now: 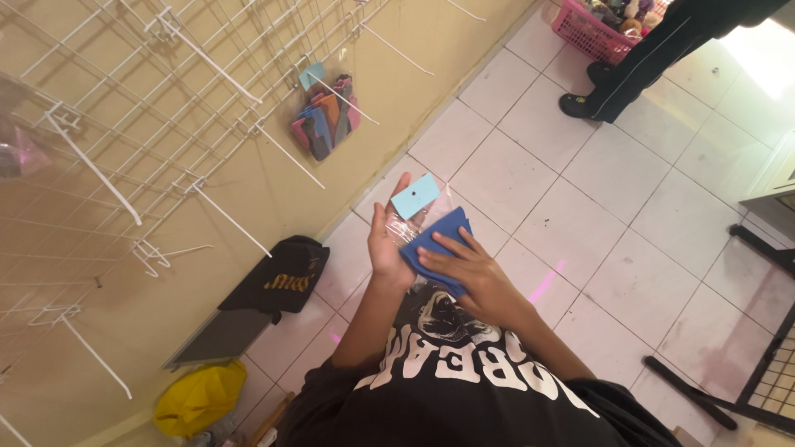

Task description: The person wipes several plastic hair clips and their packaging using a blue cloth, handling each item individually before placing it back on a display rack or shelf.

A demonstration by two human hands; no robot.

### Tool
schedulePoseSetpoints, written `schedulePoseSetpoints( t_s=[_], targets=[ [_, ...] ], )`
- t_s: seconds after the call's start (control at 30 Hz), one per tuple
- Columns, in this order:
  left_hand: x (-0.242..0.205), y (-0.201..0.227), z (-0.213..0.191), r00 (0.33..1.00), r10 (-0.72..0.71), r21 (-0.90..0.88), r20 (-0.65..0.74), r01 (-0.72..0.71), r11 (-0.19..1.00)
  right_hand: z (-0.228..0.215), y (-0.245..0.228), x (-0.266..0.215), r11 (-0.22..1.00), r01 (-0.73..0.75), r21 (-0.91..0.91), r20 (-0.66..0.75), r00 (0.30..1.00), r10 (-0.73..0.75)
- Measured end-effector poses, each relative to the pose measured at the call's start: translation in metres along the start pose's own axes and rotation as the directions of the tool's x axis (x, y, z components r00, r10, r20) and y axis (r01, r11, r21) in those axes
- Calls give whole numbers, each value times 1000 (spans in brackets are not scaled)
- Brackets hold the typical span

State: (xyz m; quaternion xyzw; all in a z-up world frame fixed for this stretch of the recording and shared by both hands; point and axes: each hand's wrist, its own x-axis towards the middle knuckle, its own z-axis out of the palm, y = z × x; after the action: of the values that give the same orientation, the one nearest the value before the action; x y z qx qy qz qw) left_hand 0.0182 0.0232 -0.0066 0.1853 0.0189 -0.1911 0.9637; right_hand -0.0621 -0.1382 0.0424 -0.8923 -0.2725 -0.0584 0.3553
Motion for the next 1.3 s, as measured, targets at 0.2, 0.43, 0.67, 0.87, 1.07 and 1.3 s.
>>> schedulePoseSetpoints(
  t_s=[0.2,0.43,0.67,0.87,1.07,1.3],
  targets=[
    [-2,19,3,995,84,11,-56,-84,996,0,24,-33,944,-51,326,56,998,34],
    [-10,14,31,989,75,-101,130,-62,993,28,37,-51,567,-61,821,-114,956,269],
    [-8,3,36,979,2,-134,203,26,991,67,74,-89,-134,-156,979,206,772,602],
    [-5,-1,33,981,-46,-29,187,53,998,61,72,-88,-357,-16,934,224,806,548],
    [5,3,26,992,-31,278,120,-3,961,62,76,-86,-203,57,978,80,789,610],
    [3,-2,19,995,93,683,41,-96,725,44,70,-75,490,-17,872,-306,761,572]
  ],
)
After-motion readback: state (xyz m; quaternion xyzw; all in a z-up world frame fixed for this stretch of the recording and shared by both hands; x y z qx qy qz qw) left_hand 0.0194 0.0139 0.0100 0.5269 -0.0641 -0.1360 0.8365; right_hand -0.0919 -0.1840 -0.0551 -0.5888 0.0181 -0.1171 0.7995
